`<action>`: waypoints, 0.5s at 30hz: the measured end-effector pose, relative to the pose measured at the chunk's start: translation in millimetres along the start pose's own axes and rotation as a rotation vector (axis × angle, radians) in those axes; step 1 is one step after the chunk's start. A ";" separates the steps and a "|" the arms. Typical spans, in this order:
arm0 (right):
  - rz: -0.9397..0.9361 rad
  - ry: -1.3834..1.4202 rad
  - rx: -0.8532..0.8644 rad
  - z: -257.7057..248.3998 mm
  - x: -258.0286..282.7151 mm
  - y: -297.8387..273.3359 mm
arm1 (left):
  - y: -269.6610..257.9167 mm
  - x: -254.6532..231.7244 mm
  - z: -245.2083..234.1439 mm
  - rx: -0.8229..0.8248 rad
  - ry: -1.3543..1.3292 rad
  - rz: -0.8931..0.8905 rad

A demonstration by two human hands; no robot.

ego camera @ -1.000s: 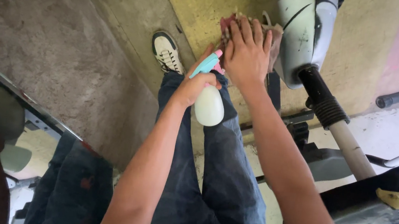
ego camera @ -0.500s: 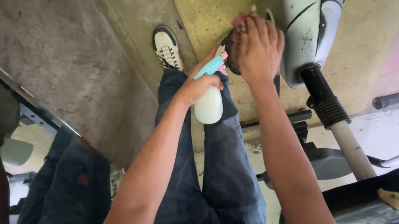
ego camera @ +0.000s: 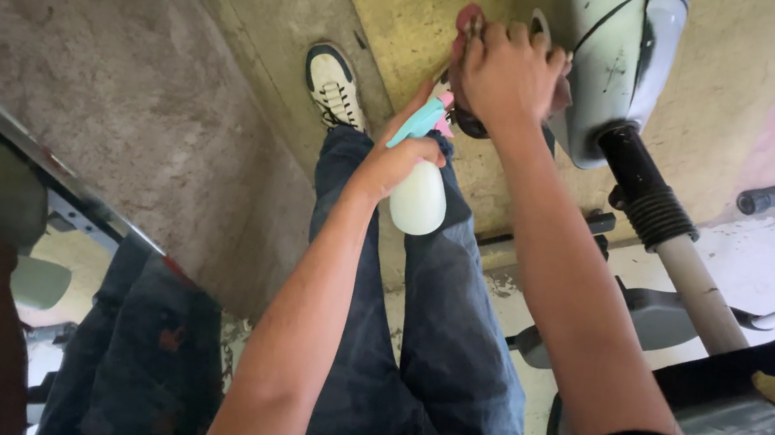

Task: Cleaning and wiping down various exercise machines using a spray bottle and a cleaning cloth.

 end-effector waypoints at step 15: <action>-0.212 0.385 -0.051 5.2 -24.6 51.7 | 1.5 3.9 -0.6 0.037 0.028 0.058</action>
Point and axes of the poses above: each hand's wrist, its own y-axis towards the middle knuckle, its own z-axis out of the palm, x = y × z, the point moved 7 cm from there along y, towards the middle knuckle, and after that the axes turned 7 degrees about -y, right-handed, at the moved point
